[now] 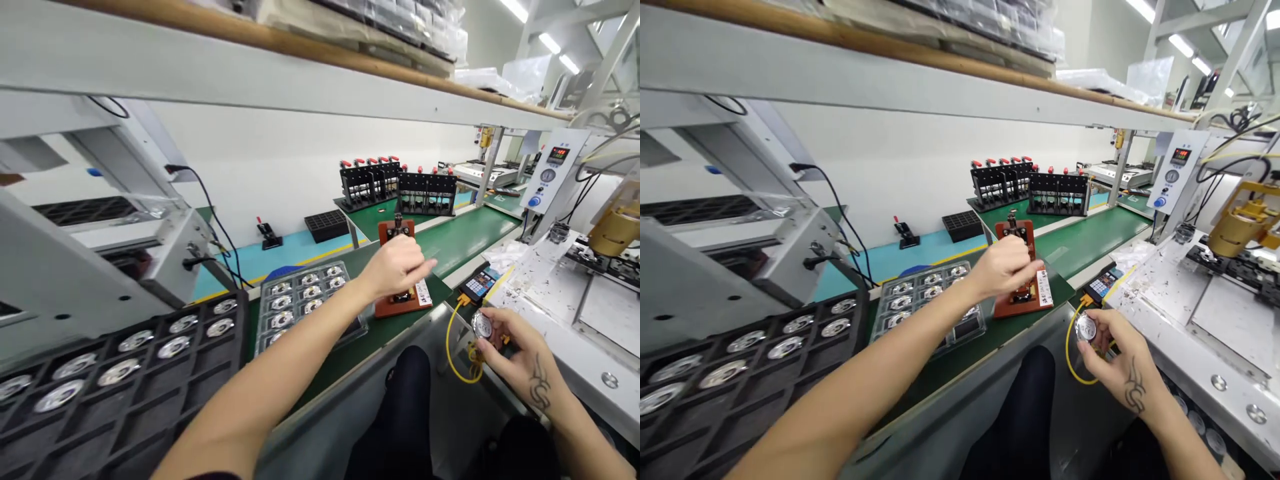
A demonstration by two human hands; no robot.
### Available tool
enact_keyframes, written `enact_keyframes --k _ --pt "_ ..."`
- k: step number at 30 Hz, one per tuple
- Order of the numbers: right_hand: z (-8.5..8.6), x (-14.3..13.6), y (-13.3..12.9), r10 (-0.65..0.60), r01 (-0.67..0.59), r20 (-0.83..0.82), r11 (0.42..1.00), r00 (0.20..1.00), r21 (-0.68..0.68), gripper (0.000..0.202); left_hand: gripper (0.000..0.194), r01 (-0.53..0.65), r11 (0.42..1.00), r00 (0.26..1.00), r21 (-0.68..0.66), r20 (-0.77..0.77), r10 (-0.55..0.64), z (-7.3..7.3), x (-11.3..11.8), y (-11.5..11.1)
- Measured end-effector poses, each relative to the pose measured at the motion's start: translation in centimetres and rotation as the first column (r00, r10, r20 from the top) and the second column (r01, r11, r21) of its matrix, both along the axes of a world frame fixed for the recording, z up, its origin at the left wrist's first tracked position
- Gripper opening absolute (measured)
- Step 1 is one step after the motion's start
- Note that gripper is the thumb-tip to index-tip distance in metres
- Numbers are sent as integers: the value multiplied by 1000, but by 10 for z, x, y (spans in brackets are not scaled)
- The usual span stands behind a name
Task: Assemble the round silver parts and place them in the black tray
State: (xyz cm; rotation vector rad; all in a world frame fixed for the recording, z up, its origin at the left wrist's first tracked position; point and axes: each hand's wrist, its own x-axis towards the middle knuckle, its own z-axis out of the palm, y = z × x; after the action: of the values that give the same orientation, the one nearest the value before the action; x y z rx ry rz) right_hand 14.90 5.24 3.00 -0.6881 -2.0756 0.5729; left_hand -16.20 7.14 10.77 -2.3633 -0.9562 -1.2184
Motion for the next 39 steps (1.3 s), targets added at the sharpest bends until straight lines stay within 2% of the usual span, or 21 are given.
enact_keyframes --k 1,3,6,8,9,11,13,14,15,16,17,18,19,21,24,26,28,31,35,37,39 --pt "0 0 2 -8 8 -3 1000 1000 -10 31 53 -2 1000 999 -8 -41 2 1 1 4" --pt "0 -5 8 -16 15 -6 999 1000 -31 31 54 -14 1000 1000 -25 17 14 13 6 10" --pt "1 -22 25 -14 13 -16 997 1000 -72 33 51 -48 995 942 -87 329 74 54 6 26" --pt "1 -36 38 0 -1 -16 995 1000 -96 32 44 -32 981 855 -191 503 126 81 -7 42" --pt "-1 -43 44 5 -6 -12 994 1000 -107 32 38 -17 969 824 -247 545 154 90 -18 49" --pt "-8 -51 53 21 -20 7 991 1000 -135 31 25 -70 942 806 -329 538 248 93 -46 53" --pt "-20 -52 58 37 -31 29 986 999 -166 32 22 -248 889 799 -384 438 412 74 -75 42" --pt "-26 -51 60 45 -38 38 984 998 -176 32 23 -343 837 786 -426 357 504 57 -86 32" --pt "-32 -51 61 56 -47 44 982 997 -185 32 23 -389 769 770 -507 279 573 38 -94 21" --pt "-37 -52 61 67 -57 44 979 997 -193 32 25 -367 691 775 -622 207 597 16 -98 10" --pt "-41 -55 61 82 -72 41 977 996 -203 32 28 -294 580 822 -760 109 558 -7 -98 0" --pt "-43 -60 62 102 -92 35 973 994 -212 32 28 -243 508 860 -827 58 507 -30 -95 -7" --pt "-44 -67 63 126 -116 32 969 992 -219 31 26 -212 467 884 -859 34 466 -51 -89 -11" --pt "-46 -85 68 168 -157 31 962 985 -222 30 25 -183 421 905 -889 15 424 -87 -73 -10" --pt "-52 -111 82 174 -161 47 966 984 -203 30 18 -192 442 906 -876 14 423 -120 -53 8" --pt "-60 -120 94 155 -140 62 970 986 -201 31 26 -194 475 909 -859 25 417 -129 -47 21" --pt "-71 -124 105 144 -124 84 970 986 -208 32 27 -187 496 912 -848 38 408 -133 -46 28" --pt "-86 -129 118 156 -128 108 964 982 -231 34 24 -178 507 914 -843 50 404 -131 -52 22" --pt "-97 -152 132 236 -198 135 949 962 -245 34 28 -184 506 910 -843 49 412 -115 -78 -19" --pt "-97 -166 139 281 -238 154 938 947 -251 29 31 -203 528 893 -824 65 445 -100 -99 -47" --pt "-94 -179 146 315 -264 170 926 934 -268 24 35 -177 540 848 -823 151 508 -83 -121 -77"
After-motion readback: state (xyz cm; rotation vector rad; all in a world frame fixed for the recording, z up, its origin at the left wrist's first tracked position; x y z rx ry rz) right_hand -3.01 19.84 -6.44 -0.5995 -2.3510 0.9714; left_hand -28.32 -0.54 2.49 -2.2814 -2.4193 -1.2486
